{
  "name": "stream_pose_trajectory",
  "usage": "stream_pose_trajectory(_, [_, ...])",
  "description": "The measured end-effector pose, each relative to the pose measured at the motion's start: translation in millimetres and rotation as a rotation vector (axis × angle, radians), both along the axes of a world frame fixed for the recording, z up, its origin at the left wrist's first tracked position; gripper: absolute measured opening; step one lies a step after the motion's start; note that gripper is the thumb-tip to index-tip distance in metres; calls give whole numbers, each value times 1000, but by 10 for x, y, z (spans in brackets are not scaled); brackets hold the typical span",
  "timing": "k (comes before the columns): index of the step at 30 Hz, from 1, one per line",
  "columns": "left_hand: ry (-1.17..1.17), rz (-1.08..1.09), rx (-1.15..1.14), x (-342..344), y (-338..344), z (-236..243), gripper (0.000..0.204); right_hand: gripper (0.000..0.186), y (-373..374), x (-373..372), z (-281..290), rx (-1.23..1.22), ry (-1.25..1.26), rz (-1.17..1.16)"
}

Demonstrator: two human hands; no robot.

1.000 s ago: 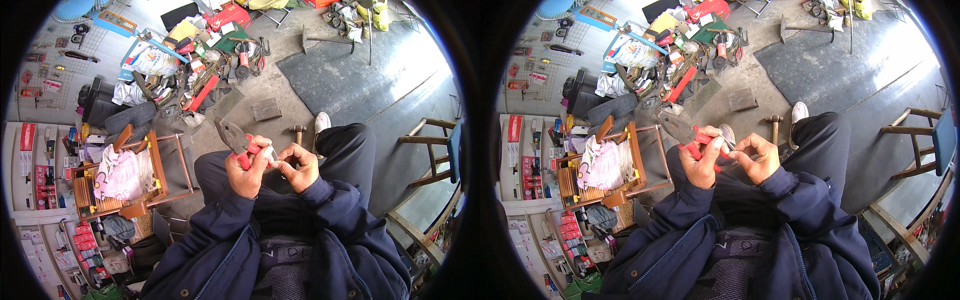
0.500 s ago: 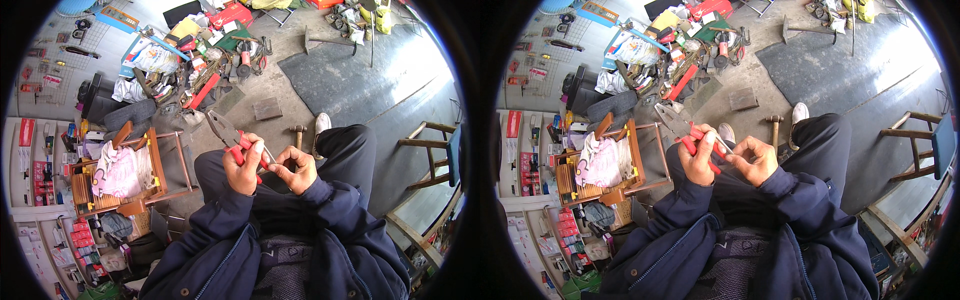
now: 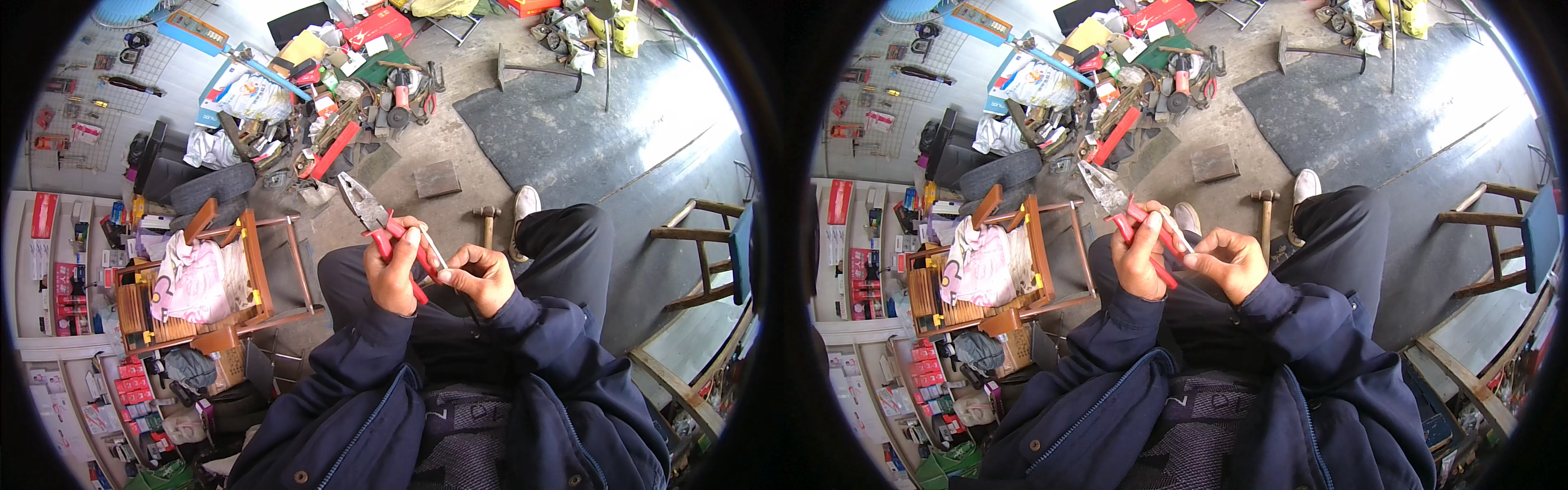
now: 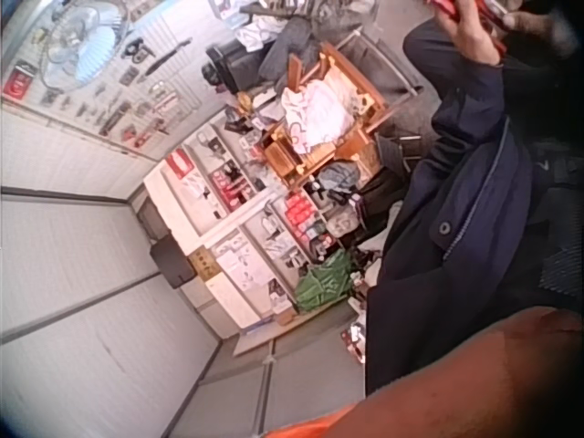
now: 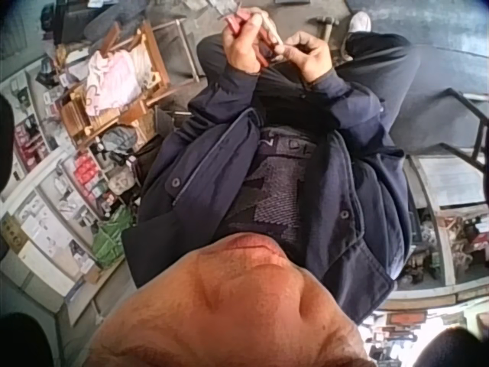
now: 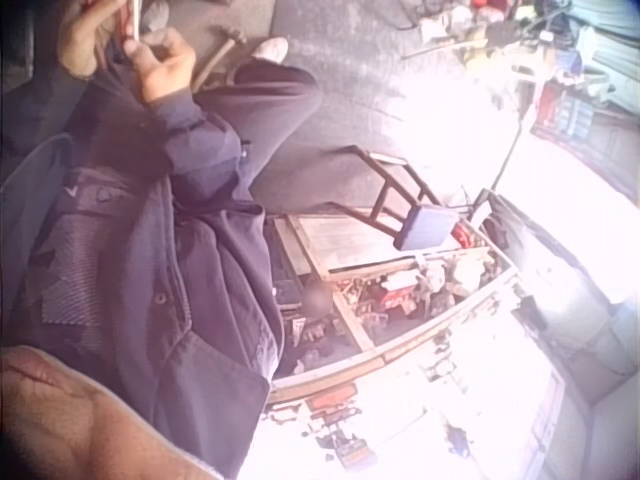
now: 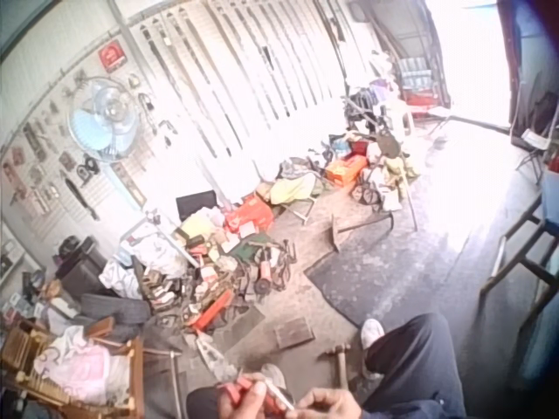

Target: The person hammers a metal rod on a block to bend it into a hook shape, then uses pliers to refine the bend and straighten the rod. The person works in a cluttered workshop, handling the rod and tools while seated on the floor.

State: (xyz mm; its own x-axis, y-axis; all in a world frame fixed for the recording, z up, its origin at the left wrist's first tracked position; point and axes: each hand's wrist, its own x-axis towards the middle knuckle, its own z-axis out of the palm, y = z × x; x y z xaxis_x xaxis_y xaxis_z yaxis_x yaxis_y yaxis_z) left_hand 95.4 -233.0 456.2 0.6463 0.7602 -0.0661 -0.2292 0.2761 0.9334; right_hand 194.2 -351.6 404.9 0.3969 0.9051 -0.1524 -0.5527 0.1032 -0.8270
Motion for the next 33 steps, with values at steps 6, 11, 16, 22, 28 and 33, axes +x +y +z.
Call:
stream_pose_trajectory(6, [23, -20, 42, -1, 13, -4, 16, 8, -4, 16, 11, -32, 15, 6])
stream_pose_trajectory(11, [55, -23, 37, 6, 0, 33, 17, 8, -7, 27, 1, -58, 35, 20])
stream_pose_trajectory(16, [88, -29, 60, 14, -1, 78, 18, 11, 0, 15, -13, -24, 19, 19])
stream_pose_trajectory(22, [86, -11, 52, 19, -5, 73, 18, 14, 7, 2, -21, -24, -1, 13])
stream_pose_trajectory(28, [72, -7, 49, 19, -1, 47, 19, 13, 0, 21, -39, -51, 20, 46])
stream_pose_trajectory(33, [73, 16, 55, 24, -15, 26, 17, 15, -4, 25, -65, -49, 6, 64])
